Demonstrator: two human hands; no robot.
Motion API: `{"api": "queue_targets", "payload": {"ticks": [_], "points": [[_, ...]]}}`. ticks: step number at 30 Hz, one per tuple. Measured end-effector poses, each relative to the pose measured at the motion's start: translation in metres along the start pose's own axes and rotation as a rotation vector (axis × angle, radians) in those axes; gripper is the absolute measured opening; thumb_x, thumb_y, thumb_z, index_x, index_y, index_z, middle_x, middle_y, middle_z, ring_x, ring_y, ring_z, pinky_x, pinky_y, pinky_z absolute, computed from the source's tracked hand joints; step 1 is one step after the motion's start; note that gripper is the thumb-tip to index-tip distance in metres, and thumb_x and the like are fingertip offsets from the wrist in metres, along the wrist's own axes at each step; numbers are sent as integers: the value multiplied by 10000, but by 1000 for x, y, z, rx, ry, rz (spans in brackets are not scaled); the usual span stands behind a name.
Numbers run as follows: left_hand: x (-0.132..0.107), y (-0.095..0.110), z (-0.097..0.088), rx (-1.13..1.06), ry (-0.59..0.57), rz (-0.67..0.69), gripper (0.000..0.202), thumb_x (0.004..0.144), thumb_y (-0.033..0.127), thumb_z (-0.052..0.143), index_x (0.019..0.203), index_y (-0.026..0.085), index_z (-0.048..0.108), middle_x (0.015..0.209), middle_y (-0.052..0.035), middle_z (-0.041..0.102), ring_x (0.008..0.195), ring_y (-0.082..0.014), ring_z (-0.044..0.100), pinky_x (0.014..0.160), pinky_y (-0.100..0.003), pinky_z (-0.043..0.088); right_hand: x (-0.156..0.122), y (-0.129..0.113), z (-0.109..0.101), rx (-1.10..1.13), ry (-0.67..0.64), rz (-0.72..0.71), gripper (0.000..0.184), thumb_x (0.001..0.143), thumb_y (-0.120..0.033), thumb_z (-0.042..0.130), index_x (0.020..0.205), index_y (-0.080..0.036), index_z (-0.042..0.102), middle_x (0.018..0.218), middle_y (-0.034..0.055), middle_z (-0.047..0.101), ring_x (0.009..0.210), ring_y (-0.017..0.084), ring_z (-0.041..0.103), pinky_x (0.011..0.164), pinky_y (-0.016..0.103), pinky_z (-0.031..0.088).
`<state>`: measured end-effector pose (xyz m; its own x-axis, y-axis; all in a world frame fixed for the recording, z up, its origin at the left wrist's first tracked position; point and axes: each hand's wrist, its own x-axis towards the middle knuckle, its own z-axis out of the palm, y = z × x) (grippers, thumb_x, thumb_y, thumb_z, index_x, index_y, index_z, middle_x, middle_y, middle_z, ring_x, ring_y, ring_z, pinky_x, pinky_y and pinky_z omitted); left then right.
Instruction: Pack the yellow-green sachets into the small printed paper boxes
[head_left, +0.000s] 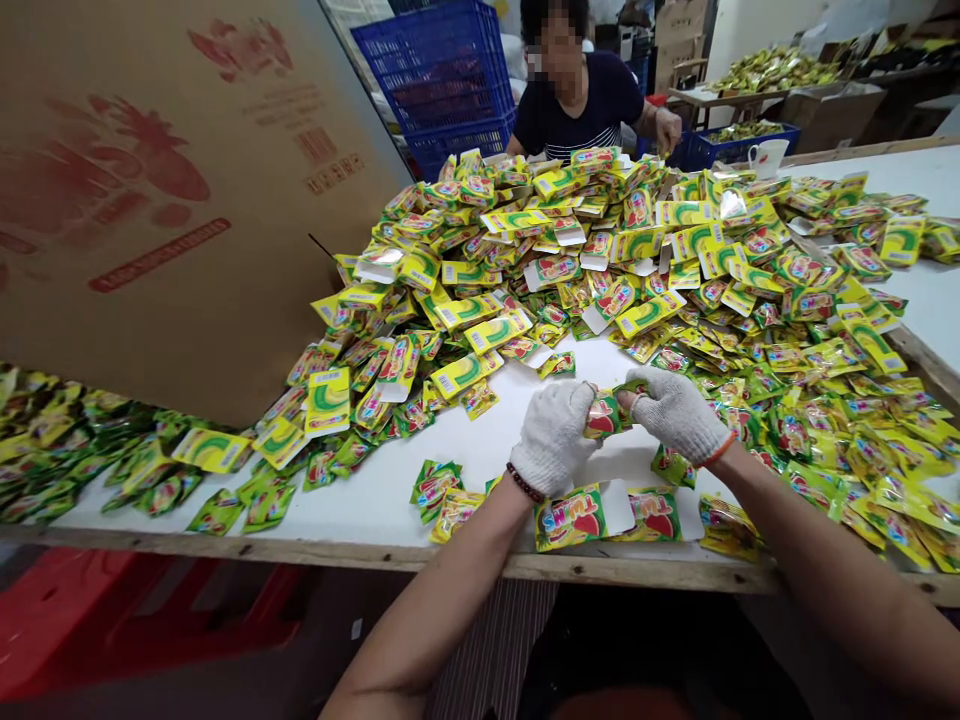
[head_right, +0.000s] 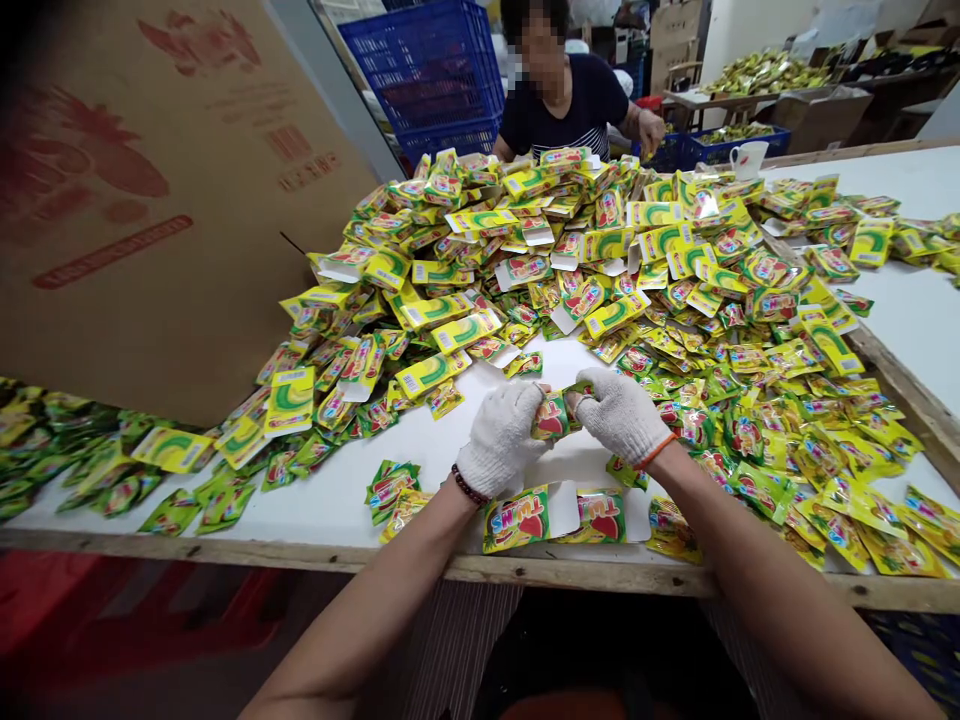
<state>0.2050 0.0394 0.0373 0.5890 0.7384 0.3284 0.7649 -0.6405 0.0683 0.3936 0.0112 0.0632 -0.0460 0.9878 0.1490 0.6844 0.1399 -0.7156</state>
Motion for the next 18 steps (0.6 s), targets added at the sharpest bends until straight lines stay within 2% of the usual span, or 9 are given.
{"api": "queue_targets", "payload": {"ticks": [2,4,6,8,11,14,16,18], "points": [[2,0,1,-3,-20,0,484,735,363,724,1150,172,564,1105,-133,654,1012,-307,607,833,-414,467,-1,1,4,-49,28,-19,208,826,-364,508,782,-182,601,661,3,551,627,150,475,592,266,337],[3,-2,0,17,-35,-22,505,738,384,730,1164,168,566,1109,-136,654,1019,-314,606,831,-416,465,-1,2,5,-38,-23,-49,195,834,-353,505,804,-182,593,647,-5,528,615,143,456,582,260,326],[3,-5,-1,38,-43,-51,537,734,408,739,1179,161,568,1112,-140,652,1015,-321,604,818,-422,463,-1,5,3,64,-111,-63,191,829,-341,510,866,-178,603,669,-9,542,618,138,461,580,251,341],[3,-8,-1,46,-27,-73,564,742,438,733,1197,150,567,1110,-144,649,1003,-325,603,802,-425,460,-1,7,-1,218,-178,-11,227,817,-349,522,927,-177,622,683,-13,561,600,131,470,568,245,361],[3,-9,-2,41,12,-49,579,763,451,711,1226,136,563,1106,-148,646,989,-320,602,804,-424,454,1,10,-4,252,-123,85,204,778,-361,560,801,-173,636,621,-16,533,566,128,455,540,248,348],[3,-9,-2,38,32,-13,569,768,418,702,1240,131,564,1108,-153,645,1001,-319,598,815,-421,449,3,7,-4,100,2,36,189,738,-329,581,635,-170,590,621,-1,522,617,136,462,566,256,341],[3,-10,-3,36,34,-11,555,765,383,693,1246,139,564,1127,-155,641,1011,-316,594,820,-419,446,3,4,-6,87,-11,1,181,731,-315,572,625,-170,597,630,-1,532,630,136,461,575,255,341],[3,-13,-4,24,23,16,539,761,349,677,1251,154,563,1146,-149,639,1023,-310,590,830,-419,443,3,3,-13,135,-93,10,176,721,-315,571,631,-169,610,600,-13,524,600,127,443,552,251,329]]}}
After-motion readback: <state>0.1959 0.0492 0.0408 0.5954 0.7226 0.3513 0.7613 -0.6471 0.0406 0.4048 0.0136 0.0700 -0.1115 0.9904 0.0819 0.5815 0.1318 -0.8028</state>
